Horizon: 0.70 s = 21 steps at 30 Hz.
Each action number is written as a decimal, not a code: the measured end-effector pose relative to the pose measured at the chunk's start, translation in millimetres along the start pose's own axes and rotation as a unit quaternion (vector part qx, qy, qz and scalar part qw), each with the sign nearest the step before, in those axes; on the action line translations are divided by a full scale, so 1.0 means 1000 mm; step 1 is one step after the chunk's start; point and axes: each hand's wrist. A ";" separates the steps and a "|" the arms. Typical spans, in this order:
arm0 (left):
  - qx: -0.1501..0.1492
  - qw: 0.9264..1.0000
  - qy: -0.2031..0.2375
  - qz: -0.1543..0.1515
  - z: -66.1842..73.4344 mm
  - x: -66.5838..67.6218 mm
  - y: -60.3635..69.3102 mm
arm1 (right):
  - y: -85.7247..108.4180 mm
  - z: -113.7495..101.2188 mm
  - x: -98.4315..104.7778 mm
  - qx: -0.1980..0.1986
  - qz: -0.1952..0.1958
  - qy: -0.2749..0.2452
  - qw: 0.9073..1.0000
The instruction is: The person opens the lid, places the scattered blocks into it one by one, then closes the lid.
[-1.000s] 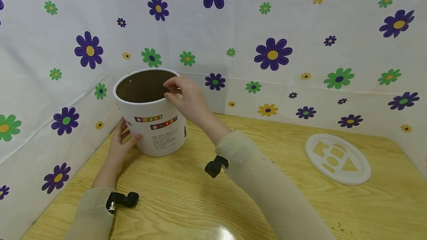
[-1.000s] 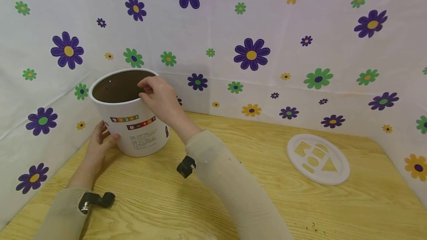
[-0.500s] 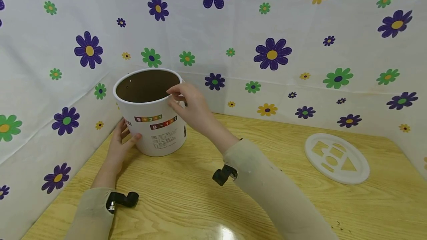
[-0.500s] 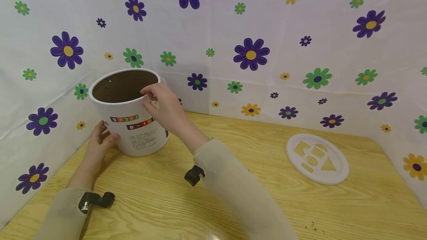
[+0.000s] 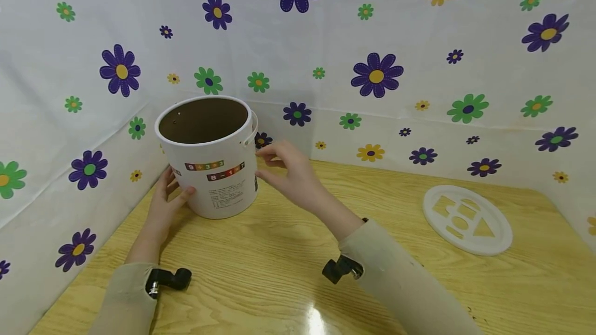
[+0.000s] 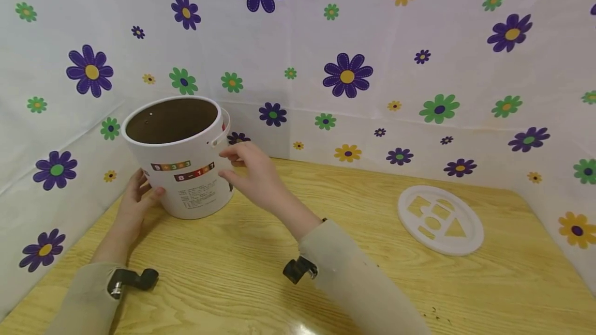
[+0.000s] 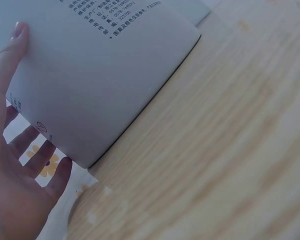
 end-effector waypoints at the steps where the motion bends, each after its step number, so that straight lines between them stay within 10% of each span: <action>1: 0.000 1.000 0.000 0.000 0.000 0.000 0.000 | 0.004 0.000 0.000 -0.003 -0.003 -0.003 1.000; 21: -0.003 1.000 -0.002 0.006 -0.003 0.001 -0.001 | 0.075 0.022 0.016 -0.066 -0.037 0.000 0.997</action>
Point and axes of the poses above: each hand's wrist, its own y-axis away from the middle knuckle, its own x-axis out of the back of the hand, z = x × y, and after that the axes turned 13 degrees about -z, right-handed
